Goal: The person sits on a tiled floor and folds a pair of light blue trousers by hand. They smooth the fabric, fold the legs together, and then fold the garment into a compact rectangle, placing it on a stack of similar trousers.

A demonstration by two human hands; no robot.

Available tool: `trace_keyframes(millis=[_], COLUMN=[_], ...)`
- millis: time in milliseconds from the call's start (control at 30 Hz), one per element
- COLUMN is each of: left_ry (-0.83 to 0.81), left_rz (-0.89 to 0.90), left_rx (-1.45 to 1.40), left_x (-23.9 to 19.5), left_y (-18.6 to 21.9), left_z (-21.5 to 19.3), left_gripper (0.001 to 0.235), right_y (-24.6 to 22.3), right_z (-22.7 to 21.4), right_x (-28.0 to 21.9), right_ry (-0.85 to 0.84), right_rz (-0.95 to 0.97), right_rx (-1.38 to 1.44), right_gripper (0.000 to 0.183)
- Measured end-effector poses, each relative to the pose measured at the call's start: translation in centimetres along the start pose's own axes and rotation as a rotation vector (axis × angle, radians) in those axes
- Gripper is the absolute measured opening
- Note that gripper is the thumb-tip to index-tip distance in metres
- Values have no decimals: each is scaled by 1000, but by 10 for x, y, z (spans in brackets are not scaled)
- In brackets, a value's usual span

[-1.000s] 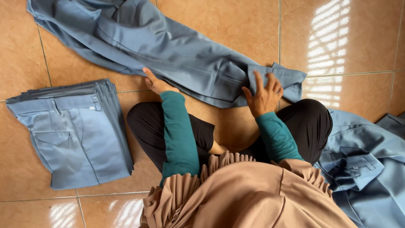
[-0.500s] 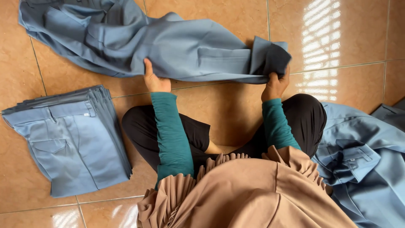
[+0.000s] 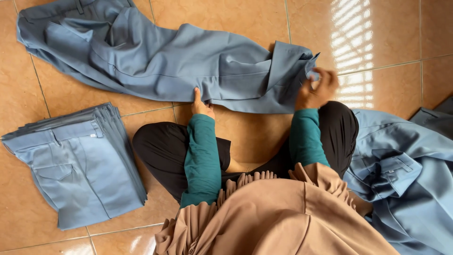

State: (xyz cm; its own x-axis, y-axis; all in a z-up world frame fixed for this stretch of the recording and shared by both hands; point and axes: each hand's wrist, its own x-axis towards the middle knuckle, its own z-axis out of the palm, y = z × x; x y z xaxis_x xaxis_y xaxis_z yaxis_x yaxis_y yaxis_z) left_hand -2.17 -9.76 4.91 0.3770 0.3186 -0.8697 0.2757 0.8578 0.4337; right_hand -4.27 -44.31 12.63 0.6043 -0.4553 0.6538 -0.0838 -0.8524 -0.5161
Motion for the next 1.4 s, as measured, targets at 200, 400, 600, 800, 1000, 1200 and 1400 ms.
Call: trace_keyframes(millis=[200, 400, 600, 800, 1000, 1200, 1400], left_ry=[-110, -139, -161, -170, -167, -303, -35], left_rz=[-42, -108, -94, -90, -49, 32, 102], left_rx=[24, 19, 26, -30, -61, -125, -201], left_x=[-40, -3, 24, 1, 7, -116, 153], left_y=[-2, -12, -20, -4, -4, 68, -10], left_z=[13, 5, -12, -10, -9, 48, -73], left_gripper=[95, 86, 81, 99, 98, 106, 100], right_y=[-52, 54, -35, 46, -26, -5, 15], right_z=[79, 124, -12, -40, -58, -9, -5], right_x=[-23, -50, 14, -107, -43, -63, -65], right_ry=[-729, -708, -319, -398, -440, -450, -456], right_rz=[382, 655, 1021, 1622, 1542, 1502, 1379], right_rx=[-218, 57, 1094, 958, 825, 700, 533], right_gripper=[60, 25, 48, 100, 93, 103, 85])
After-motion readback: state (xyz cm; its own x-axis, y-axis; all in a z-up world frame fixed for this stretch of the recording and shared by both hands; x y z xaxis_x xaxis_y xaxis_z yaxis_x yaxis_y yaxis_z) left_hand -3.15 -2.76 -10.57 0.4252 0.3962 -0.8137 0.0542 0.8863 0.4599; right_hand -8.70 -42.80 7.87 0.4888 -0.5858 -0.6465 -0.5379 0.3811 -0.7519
